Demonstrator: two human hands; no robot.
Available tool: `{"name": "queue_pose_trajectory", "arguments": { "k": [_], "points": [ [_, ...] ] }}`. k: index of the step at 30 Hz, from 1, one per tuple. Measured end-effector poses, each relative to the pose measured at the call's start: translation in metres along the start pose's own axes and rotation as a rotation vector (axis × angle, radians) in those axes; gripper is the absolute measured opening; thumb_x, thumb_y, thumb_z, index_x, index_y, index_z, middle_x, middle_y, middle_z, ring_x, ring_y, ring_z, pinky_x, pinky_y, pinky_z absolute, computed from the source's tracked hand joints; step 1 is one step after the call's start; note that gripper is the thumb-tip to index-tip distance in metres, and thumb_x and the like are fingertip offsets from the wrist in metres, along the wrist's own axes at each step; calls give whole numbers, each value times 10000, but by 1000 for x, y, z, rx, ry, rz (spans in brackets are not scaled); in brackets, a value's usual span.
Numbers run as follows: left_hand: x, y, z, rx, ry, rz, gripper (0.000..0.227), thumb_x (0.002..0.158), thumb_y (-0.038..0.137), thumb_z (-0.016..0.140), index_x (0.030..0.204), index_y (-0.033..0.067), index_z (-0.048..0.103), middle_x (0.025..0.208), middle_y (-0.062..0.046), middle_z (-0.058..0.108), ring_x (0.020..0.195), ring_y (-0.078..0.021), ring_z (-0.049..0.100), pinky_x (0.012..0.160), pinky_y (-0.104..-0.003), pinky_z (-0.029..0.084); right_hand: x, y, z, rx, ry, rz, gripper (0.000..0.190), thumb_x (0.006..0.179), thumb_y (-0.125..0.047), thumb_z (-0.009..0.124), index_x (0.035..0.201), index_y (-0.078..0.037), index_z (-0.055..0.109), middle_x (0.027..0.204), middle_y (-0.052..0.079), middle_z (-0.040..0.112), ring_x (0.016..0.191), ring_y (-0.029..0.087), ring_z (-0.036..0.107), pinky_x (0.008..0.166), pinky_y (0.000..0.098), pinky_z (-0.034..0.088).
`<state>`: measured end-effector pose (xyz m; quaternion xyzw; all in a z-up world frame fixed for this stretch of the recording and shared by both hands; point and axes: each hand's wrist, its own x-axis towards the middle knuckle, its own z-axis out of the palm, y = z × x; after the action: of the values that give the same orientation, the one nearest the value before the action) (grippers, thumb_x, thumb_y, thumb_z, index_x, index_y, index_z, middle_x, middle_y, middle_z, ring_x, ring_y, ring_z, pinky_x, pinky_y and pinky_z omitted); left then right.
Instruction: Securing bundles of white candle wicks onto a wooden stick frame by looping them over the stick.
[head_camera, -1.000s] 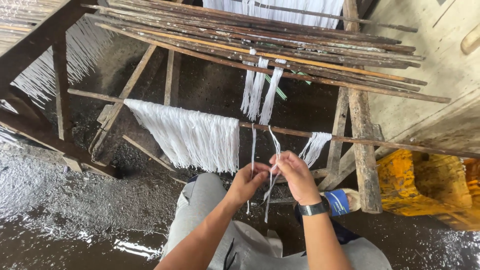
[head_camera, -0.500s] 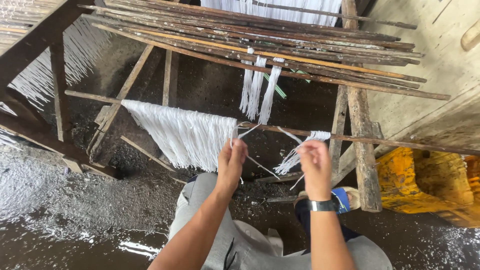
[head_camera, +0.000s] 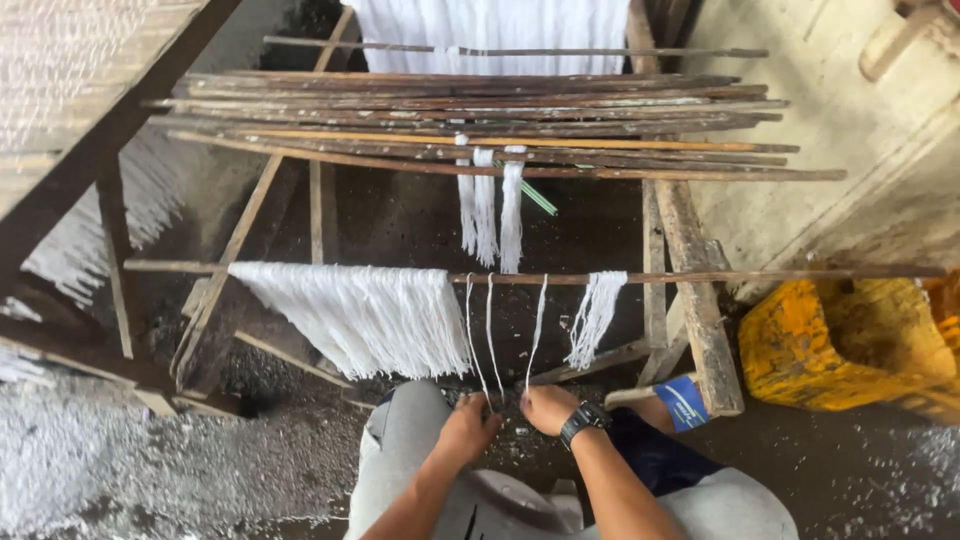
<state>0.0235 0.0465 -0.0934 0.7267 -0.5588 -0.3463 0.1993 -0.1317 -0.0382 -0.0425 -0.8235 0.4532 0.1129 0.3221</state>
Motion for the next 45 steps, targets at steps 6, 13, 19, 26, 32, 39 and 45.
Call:
{"name": "queue_pose_trajectory", "arguments": {
  "k": [6,13,19,26,32,39,45],
  "points": [
    [-38,91,-97,-124,577,229,225,819,203,477,1018,150,566,695,-102,558,664,-327,584,591,-412,456,7,5,5,-58,-23,-56,317,830,-335,447,945,-72,582,818,126,633,778,279,611,686,402,488],
    [-23,166,-128,-500,601,435,503,820,89,473,1240,-71,247,743,-189,620,571,-266,616,567,-393,496,-25,-21,-29,-164,36,-28,384,819,-369,461,1049,-79,563,902,108,630,840,248,604,701,381,489],
    [0,214,-87,-64,246,357,373,789,340,510,1080,112,462,788,-37,659,701,-252,644,581,-390,496,-37,-23,-38,-98,246,-167,319,797,-326,538,981,-69,580,840,116,628,749,264,610,585,374,514],
    [-35,217,-91,-100,83,605,493,804,266,452,1190,-34,392,737,-132,637,670,-338,623,557,-451,496,-41,-43,-52,136,370,-208,294,776,-239,514,992,-50,583,848,137,635,781,286,614,628,385,509],
    [-69,132,-141,-329,324,342,309,788,161,480,1086,134,559,652,-97,636,605,-289,609,568,-391,489,-24,-70,-55,510,610,-279,184,787,-174,516,923,-89,606,805,78,657,740,214,634,611,308,517],
    [-95,79,-182,-503,590,162,188,821,104,494,944,72,632,529,-61,603,487,-150,573,527,-281,489,-3,-139,-89,632,936,-358,176,778,-169,602,918,-65,574,836,79,628,761,201,627,579,282,528],
    [-84,90,-178,-652,556,268,206,815,77,472,939,49,635,540,-60,596,491,-133,542,502,-267,473,22,-140,-80,729,931,-234,276,766,-242,637,921,-18,591,859,127,637,843,250,613,656,318,520]
  ]
}}
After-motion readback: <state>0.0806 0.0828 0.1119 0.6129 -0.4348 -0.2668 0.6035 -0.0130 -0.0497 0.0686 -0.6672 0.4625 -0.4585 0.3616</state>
